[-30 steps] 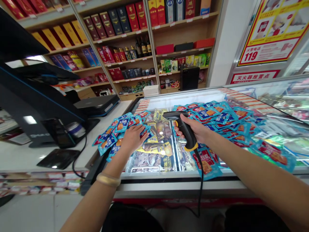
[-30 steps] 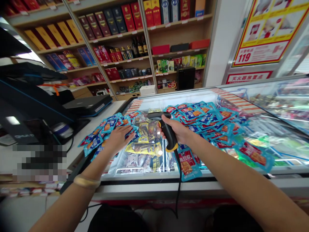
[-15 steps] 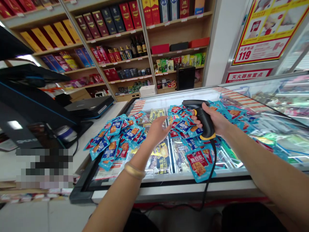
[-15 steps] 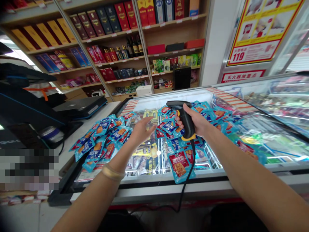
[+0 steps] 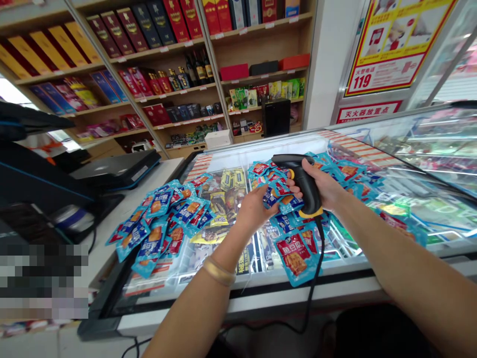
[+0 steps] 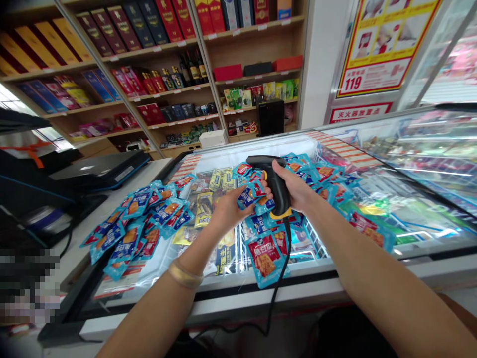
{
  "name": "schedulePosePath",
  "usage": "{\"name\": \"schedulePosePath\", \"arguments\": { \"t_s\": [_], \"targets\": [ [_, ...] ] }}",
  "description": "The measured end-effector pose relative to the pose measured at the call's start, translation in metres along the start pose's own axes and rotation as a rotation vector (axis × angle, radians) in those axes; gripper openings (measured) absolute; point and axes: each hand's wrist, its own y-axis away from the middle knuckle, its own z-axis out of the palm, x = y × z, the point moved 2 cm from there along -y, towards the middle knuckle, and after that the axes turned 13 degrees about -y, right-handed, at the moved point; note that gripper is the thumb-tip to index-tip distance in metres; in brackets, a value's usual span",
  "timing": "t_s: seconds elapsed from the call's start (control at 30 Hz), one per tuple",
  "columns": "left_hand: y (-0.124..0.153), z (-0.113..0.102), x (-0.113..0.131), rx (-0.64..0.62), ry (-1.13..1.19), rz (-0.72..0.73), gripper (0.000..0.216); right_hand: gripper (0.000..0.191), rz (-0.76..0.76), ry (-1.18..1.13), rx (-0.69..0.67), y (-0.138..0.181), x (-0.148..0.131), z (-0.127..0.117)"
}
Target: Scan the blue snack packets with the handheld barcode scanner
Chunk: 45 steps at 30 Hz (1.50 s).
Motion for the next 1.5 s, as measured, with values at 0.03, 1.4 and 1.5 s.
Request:
{"name": "schedulePosePath", "arguments": {
  "t_s": [0.03, 1.4, 1.5],
  "targets": [
    [0.001, -0.002, -0.003, -0.003, -0.014, 0.001, 0.057, 0.038, 0.000, -0.002, 0.003, 0.000, 0.000, 0.000],
    [-0.003, -0.013, -0.038, -0.025, 1.079, -0.440, 0.048, 0.038, 0.106, 0.018, -0.110, 0.005, 0.017, 0.011],
    [0.002, -0.029, -0.052, 0.211, 0.717, -0.308, 0.050, 0.038, 0.091, 0.004, -0.112, 0.004, 0.018, 0.013]
  ]
}}
